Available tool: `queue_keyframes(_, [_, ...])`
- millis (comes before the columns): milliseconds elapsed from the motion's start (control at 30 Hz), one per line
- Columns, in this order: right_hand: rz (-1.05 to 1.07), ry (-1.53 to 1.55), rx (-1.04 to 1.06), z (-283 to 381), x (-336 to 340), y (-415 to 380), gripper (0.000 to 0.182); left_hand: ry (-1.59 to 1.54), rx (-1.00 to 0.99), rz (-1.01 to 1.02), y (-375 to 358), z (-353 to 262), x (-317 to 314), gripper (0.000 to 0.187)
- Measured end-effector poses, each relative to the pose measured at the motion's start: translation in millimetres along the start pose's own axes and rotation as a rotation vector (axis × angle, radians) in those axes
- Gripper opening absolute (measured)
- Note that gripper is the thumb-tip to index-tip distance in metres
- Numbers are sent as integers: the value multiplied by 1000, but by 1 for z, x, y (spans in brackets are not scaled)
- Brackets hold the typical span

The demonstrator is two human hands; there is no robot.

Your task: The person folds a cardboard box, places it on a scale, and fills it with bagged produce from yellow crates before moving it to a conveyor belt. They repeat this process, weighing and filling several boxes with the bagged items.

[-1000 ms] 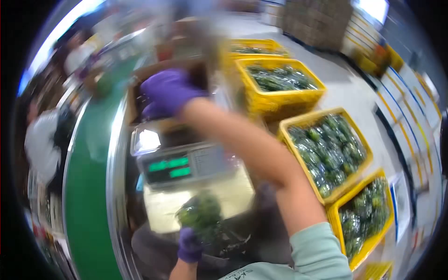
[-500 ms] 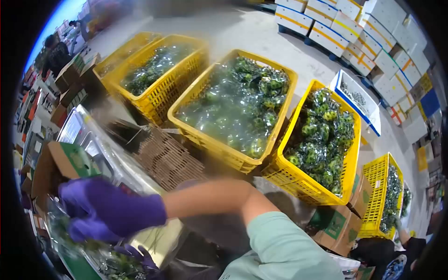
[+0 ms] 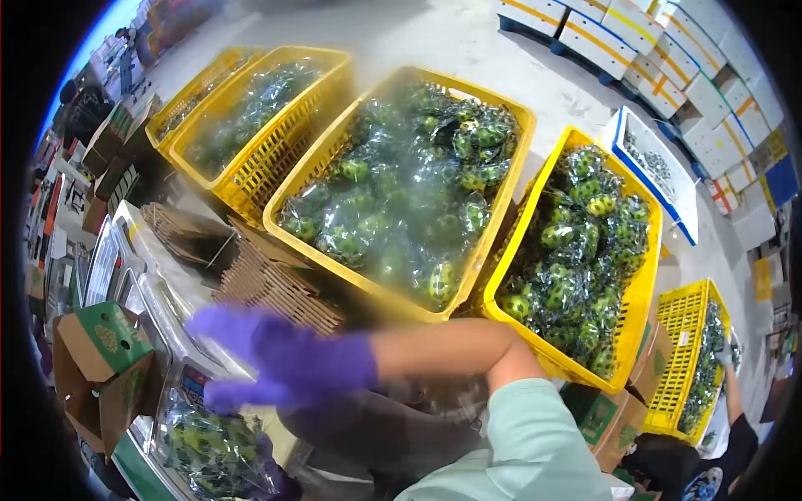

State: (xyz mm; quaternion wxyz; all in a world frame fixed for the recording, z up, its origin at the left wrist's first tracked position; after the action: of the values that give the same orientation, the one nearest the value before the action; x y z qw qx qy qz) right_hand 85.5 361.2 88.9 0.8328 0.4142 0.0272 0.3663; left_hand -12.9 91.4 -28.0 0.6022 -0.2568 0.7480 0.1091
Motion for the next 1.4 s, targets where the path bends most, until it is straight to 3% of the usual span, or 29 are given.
queue_keyframes(33, [-100,-195,53,-22,21,6,65,-2,-1,-6,4,0,-1,62])
queue_keyframes(67, [-141,-178,48,-45,62,17,54,9,-3,3,7,-2,-6,62])
queue_keyframes(100, [-184,-294,-68,-79,98,20,44,13,-8,-4,15,0,-4,61])
queue_keyframes(167, [-285,-551,-196,-168,175,11,42,22,-12,-2,25,-2,-6,61])
queue_keyframes(233, [-231,-1027,-345,-233,260,-10,48,34,-13,-11,36,-4,-6,61])
queue_keyframes(267, [-167,-1128,-583,-267,303,-26,47,42,-17,-15,40,-5,-7,60])
queue_keyframes(333, [-54,-1503,-807,-308,371,-57,49,53,-22,-30,47,-8,-7,60])
queue_keyframes(367, [50,-1599,-775,-361,414,-83,54,68,-32,-41,50,-10,-7,60])
queue_keyframes(433, [164,-1735,-1073,-349,429,-107,72,91,-42,-66,53,-12,-8,59])
queue_keyframes(500, [361,-1699,-1162,-363,433,-132,88,112,-49,-85,58,-12,-9,59])
queue_keyframes(533, [317,-1720,-1100,-366,433,-138,89,120,-49,-92,59,-13,-9,59])
queue_keyframes(600, [238,-1683,-1170,-361,432,-129,86,135,-44,-103,62,-14,-10,59])
queue_keyframes(700, [211,-1567,-1146,-357,447,-118,76,142,-40,-114,67,-12,-6,58])
queue_keyframes(867, [234,-1526,-1131,-347,443,-122,77,120,-45,-81,66,-13,1,57])
queue_keyframes(1000, [157,-1399,-1207,-341,437,-118,79,112,-44,-50,63,-14,2,56])
queue_keyframes(1067, [120,-1165,-1400,-346,436,-127,84,113,-47,-40,60,-15,3,56])
queue_keyframes(1133, [78,-1132,-1320,-370,442,-148,93,114,-52,-29,57,-17,3,56])
queue_keyframes(1200, [132,-983,-1398,-369,429,-156,95,109,-60,-19,52,-19,4,55])
queue_keyframes(1267, [136,-961,-1348,-358,417,-157,93,113,-60,-12,47,-21,5,55])
queue_keyframes(1333, [244,-926,-1410,-333,401,-145,88,124,-69,-3,43,-26,5,55])
queue_keyframes(1367, [175,-721,-1535,-323,391,-147,83,127,-71,2,41,-27,5,54])
queue_keyframes(1400, [186,-721,-1535,-320,380,-151,83,135,-71,6,38,-29,5,54])
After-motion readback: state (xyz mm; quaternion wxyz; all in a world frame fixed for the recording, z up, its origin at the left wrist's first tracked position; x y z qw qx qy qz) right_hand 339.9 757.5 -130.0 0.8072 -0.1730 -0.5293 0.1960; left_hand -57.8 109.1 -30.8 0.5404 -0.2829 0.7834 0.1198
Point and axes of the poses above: each hand's wrist, its own y-axis towards the middle knuckle, its own x-axis out of the back of the hand, z = x × y, the point moved 6 cm from there along y, towards the middle knuckle, and after that the axes turned 8 degrees about -y, right-handed, at the moved point
